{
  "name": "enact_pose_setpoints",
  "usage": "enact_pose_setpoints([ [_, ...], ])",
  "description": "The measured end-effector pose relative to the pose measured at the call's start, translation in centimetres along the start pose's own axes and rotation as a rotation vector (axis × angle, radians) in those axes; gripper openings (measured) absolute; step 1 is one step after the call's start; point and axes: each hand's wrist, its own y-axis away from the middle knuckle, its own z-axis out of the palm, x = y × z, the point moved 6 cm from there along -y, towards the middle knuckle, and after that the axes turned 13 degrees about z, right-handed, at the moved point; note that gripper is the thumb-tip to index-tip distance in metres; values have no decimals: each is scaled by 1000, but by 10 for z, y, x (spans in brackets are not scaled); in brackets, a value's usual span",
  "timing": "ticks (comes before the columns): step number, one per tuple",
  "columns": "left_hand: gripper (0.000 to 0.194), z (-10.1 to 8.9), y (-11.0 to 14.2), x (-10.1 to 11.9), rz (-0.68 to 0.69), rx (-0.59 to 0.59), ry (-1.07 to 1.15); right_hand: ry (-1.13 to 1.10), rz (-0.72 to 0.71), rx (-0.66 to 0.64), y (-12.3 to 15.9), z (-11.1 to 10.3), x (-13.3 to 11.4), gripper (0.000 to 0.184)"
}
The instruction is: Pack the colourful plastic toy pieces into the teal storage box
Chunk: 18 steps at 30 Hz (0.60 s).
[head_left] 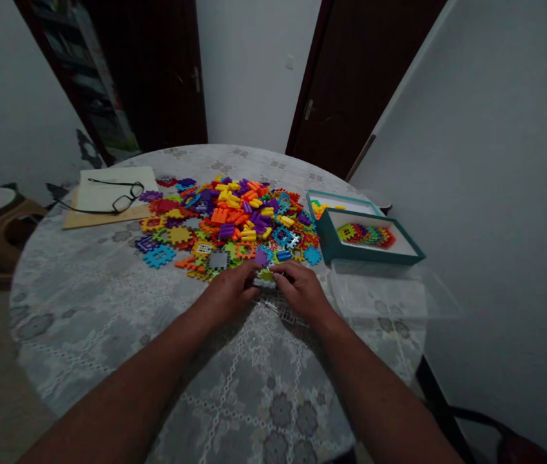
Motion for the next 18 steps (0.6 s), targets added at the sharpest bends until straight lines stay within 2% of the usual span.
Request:
enact_pose_setpoints([
  [5,37,1,-1,0,123,27,-54,-73,28,-55,-1,2,2,21],
  [10,47,4,0,-2,162,32,-43,-114,74,-107,2,8,2,24],
  [12,40,5,0,-1,159,1,-51,-101,107,-42,0,3,6,25],
  [14,32,6,-1,1,143,-35,-61,-43,133,106,-3,-8,12,27],
  [16,27,7,-2,2,127,-64,-62,60,138,244,-6,-20,20,30],
  [18,24,6,-2,3,122,-79,-47,173,145,313,-9,-28,28,33],
])
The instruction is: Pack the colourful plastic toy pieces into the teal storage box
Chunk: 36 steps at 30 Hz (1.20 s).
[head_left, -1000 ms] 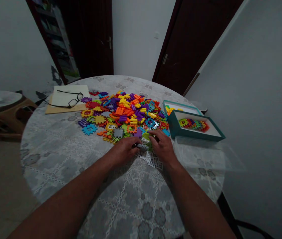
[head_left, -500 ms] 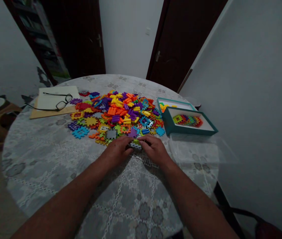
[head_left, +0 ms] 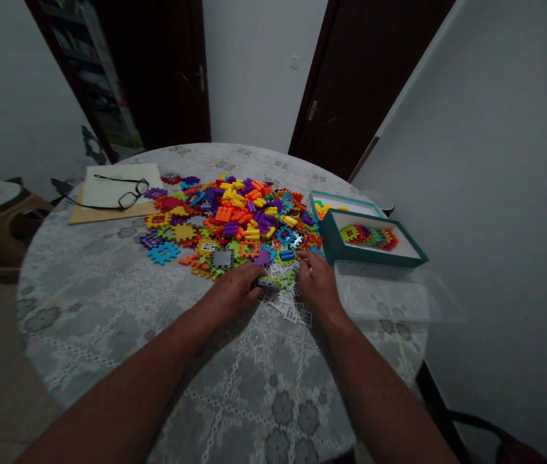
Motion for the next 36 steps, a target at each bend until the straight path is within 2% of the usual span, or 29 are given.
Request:
enact_pose_setpoints([
  [7,23,-8,3,6,-15,0,20,214,-41,34,-6,8,19,46],
  [11,21,-9,3,9,-11,-35,15,336,12,-8,-11,17,22,54],
  [15,21,-7,3,11,13,-61,16,408,33,-67,-14,22,20,47],
  [20,23,-4,4,11,21,-108,-23,360,4,-4,-8,9,10,38],
  [25,24,-3,4,9,17,-89,-12,215,-52,52,0,-12,-11,35],
  [27,26,-1,4,7,17,-77,-1,89,-53,-15,4,-16,-19,32],
  [30,30,1,4,3,9,-53,27,-76,-18,-208,12,-10,-28,31],
  [33,39,1,5,-1,-49,-15,79,-157,29,-362,19,0,-31,31],
  [36,52,-1,5,-1,-80,15,122,-203,49,-461,23,9,-32,30],
])
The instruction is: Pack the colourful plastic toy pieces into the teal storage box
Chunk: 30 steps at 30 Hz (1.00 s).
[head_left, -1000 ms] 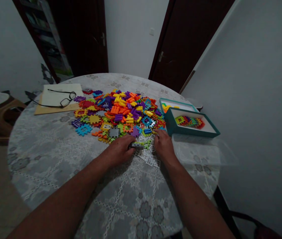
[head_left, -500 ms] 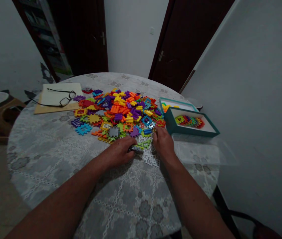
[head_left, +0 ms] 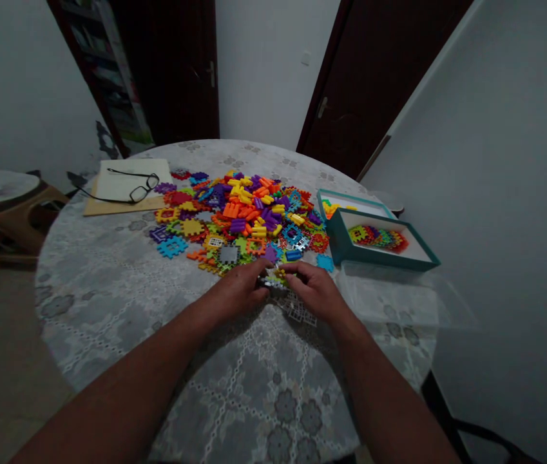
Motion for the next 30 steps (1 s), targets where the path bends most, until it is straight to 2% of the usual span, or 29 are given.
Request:
enact_pose_setpoints([
  [2,56,-2,-1,2,19,4,2,-33,9,-53,-1,4,0,30],
  [6,50,-2,-1,5,72,-45,-48,-160,69,-146,-5,9,3,29],
  [11,51,-2,-1,3,63,-59,-89,-357,319,-165,-9,13,23,36],
  [13,51,-2,-1,2,43,-47,-104,-375,354,-154,-9,13,25,37],
  [19,66,0,1,-1,-10,9,-104,-307,265,-106,-7,13,13,26],
  [26,64,4,3,-3,-11,18,-91,-279,270,-101,-8,22,18,30],
  [30,62,3,1,-1,-3,6,-113,-110,166,-29,-6,15,11,34],
])
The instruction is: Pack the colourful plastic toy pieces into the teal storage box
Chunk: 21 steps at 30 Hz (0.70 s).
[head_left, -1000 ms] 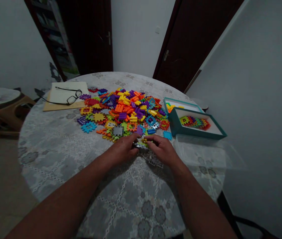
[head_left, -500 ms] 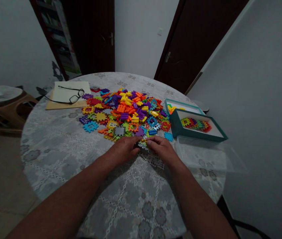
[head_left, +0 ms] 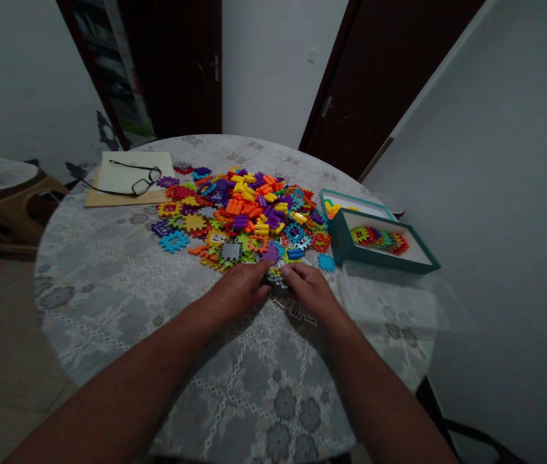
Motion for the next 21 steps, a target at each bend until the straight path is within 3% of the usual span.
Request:
enact_pose_setpoints([
  [7,51,-1,-2,-1,54,34,-57,213,-129,-57,12,-6,-10,31],
  [16,48,-9,-2,-3,114,138,-33,333,-238,65,17,-1,-27,34],
  [21,50,1,-2,-8,182,162,-36,355,-258,71,15,8,-21,37],
])
